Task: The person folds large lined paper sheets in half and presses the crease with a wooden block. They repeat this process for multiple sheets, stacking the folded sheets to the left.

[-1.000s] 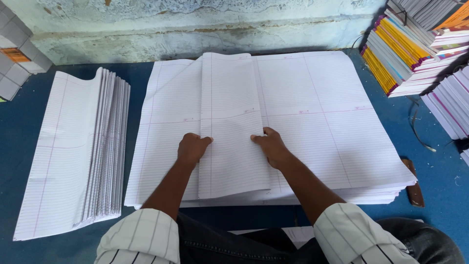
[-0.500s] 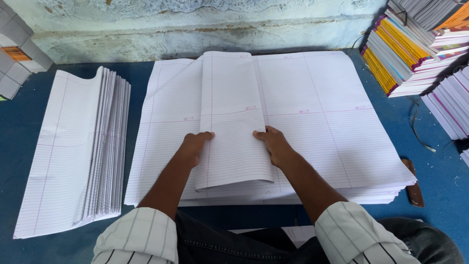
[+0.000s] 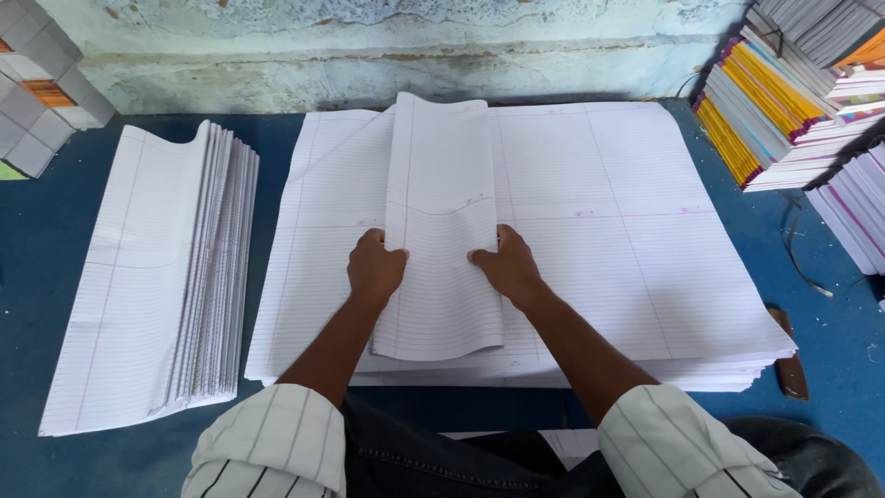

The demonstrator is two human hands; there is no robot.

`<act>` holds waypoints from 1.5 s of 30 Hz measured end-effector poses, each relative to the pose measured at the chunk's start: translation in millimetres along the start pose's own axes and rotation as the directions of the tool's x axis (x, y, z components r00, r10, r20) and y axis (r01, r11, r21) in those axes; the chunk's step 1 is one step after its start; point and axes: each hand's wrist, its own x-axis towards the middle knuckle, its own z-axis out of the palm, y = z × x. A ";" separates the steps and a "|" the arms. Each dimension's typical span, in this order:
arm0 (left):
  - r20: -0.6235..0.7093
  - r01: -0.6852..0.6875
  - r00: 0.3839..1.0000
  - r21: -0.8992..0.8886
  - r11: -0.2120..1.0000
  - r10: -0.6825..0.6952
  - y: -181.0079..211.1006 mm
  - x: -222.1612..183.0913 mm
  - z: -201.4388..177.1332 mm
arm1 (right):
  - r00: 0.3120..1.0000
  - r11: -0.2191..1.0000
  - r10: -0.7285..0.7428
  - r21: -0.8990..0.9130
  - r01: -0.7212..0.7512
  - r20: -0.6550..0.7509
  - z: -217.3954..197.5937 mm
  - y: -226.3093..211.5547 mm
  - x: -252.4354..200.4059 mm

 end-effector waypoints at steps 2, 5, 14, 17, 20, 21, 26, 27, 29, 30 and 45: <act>0.000 -0.010 1.000 -0.010 1.000 0.010 -0.7 1.3 -6.4 | 0.998 0.998 -0.057 -0.031 0.056 -0.020 3.5 -5.9 -0.3; -0.051 -0.056 0.997 -0.010 0.998 0.056 0.0 4.7 -16.9 | 0.999 0.999 -0.042 -0.035 0.041 -0.025 7.4 -14.7 -0.9; -0.124 -0.100 0.987 0.022 0.995 0.102 -3.2 23.6 -82.2 | 0.994 0.990 -0.107 0.099 0.103 0.037 36.2 -66.1 -1.7; -0.180 -0.138 0.974 0.022 0.990 0.140 -11.7 29.2 -110.9 | 0.988 0.983 -0.132 0.141 0.119 0.085 54.7 -85.3 -1.4; -0.173 -0.094 0.981 -0.009 0.996 0.091 -21.2 33.3 -139.8 | 0.980 0.972 -0.156 0.193 0.131 0.124 77.1 -101.1 -1.5; -0.160 -0.067 0.985 -0.022 0.997 0.063 -24.5 33.6 -148.1 | 0.977 0.972 -0.163 0.189 0.136 0.135 85.4 -105.4 -2.4; -0.223 -0.101 0.970 -0.014 0.995 0.095 -47.6 32.3 -194.9 | 0.959 0.971 -0.200 0.169 0.168 0.199 127.7 -128.4 -9.4; -0.228 -0.088 0.970 -0.009 0.996 0.083 -52.7 32.0 -203.4 | 0.955 0.970 -0.208 0.172 0.174 0.212 135.4 -132.6 -11.4; -0.247 -0.067 0.967 -0.005 0.998 0.063 -62.7 31.1 -219.3 | 0.945 0.966 -0.226 0.180 0.186 0.237 150.2 -141.6 -14.9; -0.256 -0.058 0.965 -0.004 0.998 0.055 -67.4 30.9 -225.9 | 0.940 0.966 -0.230 0.173 0.190 0.251 157.5 -145.8 -16.2; -0.364 0.041 0.930 -0.042 0.998 -0.054 -161.2 37.0 -310.3 | 0.832 0.935 -0.354 0.159 0.317 0.427 269.7 -175.6 -20.2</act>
